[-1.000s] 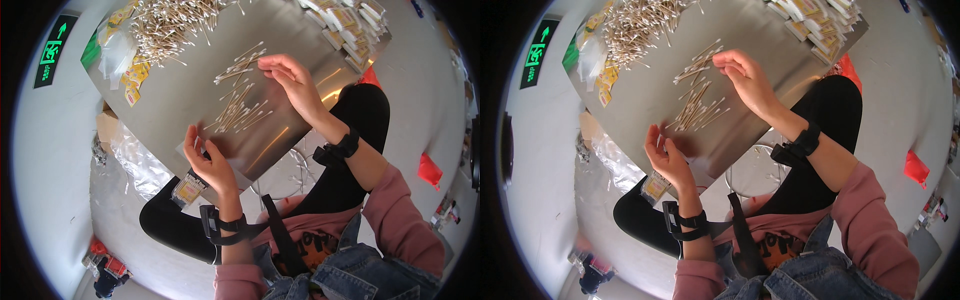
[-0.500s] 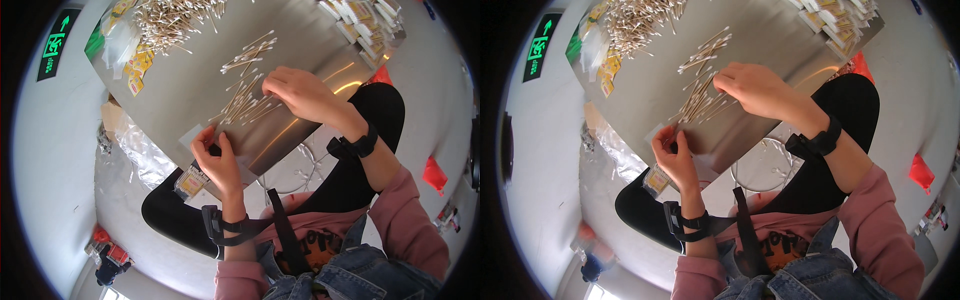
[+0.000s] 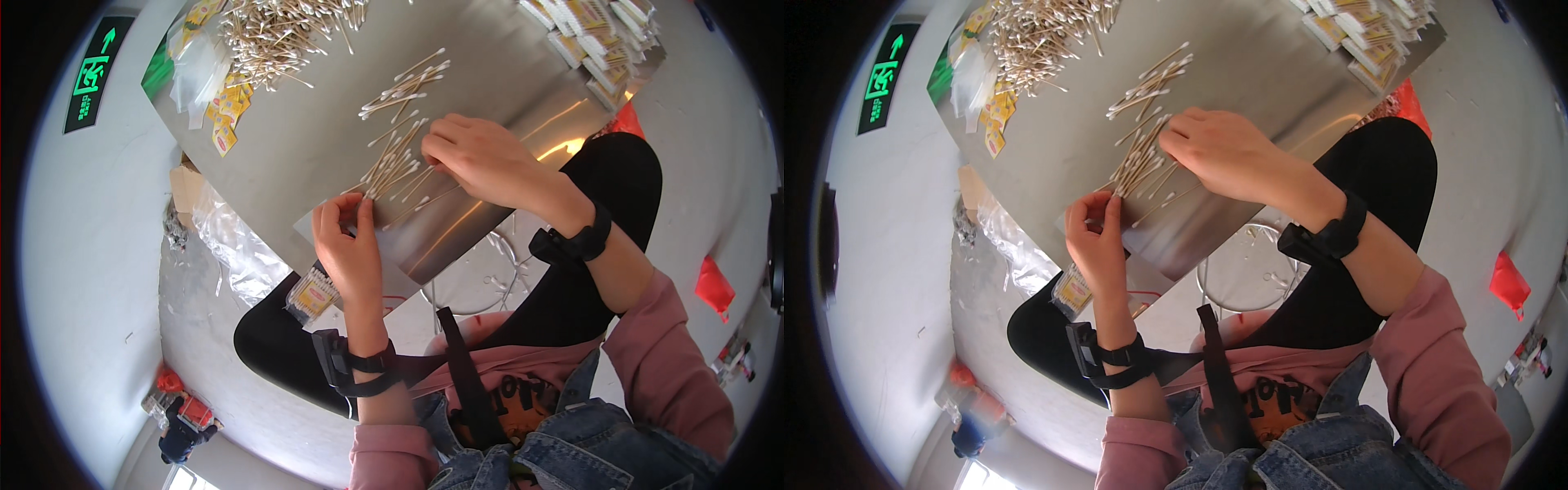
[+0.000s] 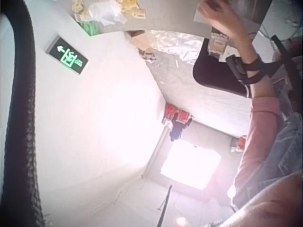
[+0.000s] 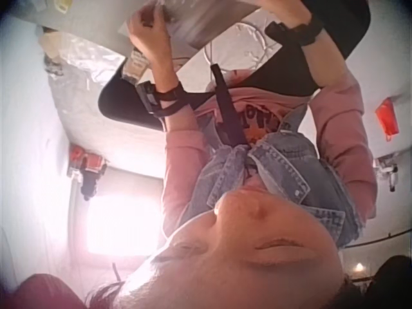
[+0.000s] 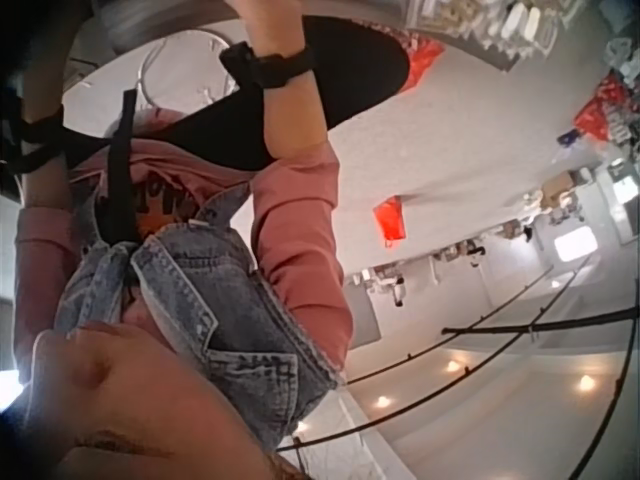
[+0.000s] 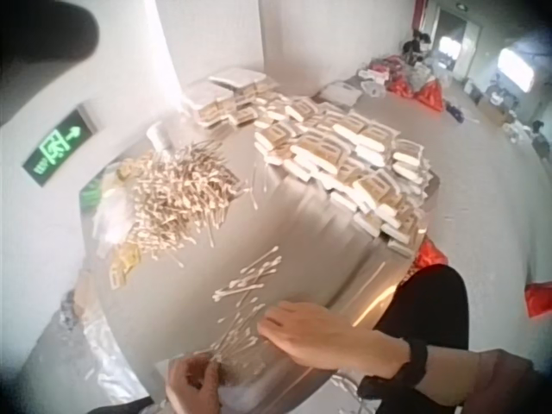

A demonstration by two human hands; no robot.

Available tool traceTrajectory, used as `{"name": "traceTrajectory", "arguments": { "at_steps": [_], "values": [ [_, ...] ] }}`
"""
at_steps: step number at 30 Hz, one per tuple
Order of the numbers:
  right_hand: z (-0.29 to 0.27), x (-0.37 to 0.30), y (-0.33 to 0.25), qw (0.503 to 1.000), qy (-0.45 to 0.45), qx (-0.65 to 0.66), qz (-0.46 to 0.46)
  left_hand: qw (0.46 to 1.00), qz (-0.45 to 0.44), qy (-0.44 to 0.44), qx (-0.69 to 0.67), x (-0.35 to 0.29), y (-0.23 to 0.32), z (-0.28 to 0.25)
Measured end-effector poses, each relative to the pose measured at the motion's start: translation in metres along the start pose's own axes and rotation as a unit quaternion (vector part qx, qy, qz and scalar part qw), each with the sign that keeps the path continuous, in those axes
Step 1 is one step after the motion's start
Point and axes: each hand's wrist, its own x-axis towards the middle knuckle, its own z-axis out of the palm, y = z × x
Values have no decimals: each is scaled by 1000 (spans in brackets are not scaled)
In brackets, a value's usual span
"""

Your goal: Organizing cotton swabs and placing them into small plastic containers for packaging.

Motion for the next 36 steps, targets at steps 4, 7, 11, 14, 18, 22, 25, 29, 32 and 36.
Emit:
{"name": "traceTrajectory", "arguments": {
  "at_steps": [4, 7, 11, 14, 18, 22, 25, 29, 32, 36],
  "values": [
    [-4, 1, -1, 999, 14, 49, 13, 999, 33, -9, 35, 2, -4, 0],
    [-12, 0, -6, 995, -25, 95, -2, 999, 28, 0, 40, 2, -7, 0],
    [-20, -8, -12, 989, -100, 113, 5, 999, 34, 21, 14, 2, -6, 1],
    [-9, -15, -7, 993, -92, 71, -25, 998, 62, 11, 28, 4, -5, 2],
    [4, -7, -6, 998, -37, 57, 6, 997, 56, -11, 53, 7, -2, 1],
    [4, 0, -9, 994, 42, 103, 15, 997, 73, -2, 35, 8, -5, -5],
    [2, -2, -6, 974, 68, 200, 86, 999, -28, 11, -19, 2, 5, -9],
    [-7, 6, -12, 894, 32, 415, 167, 993, -35, 47, -98, -12, 18, -6],
    [-20, 6, -17, 809, -48, 525, 259, 993, -1, 9, -119, -27, 30, 7],
    [-25, 5, -4, 757, -110, 589, 260, 991, 57, -44, -116, -39, 53, 16]
  ]
}}
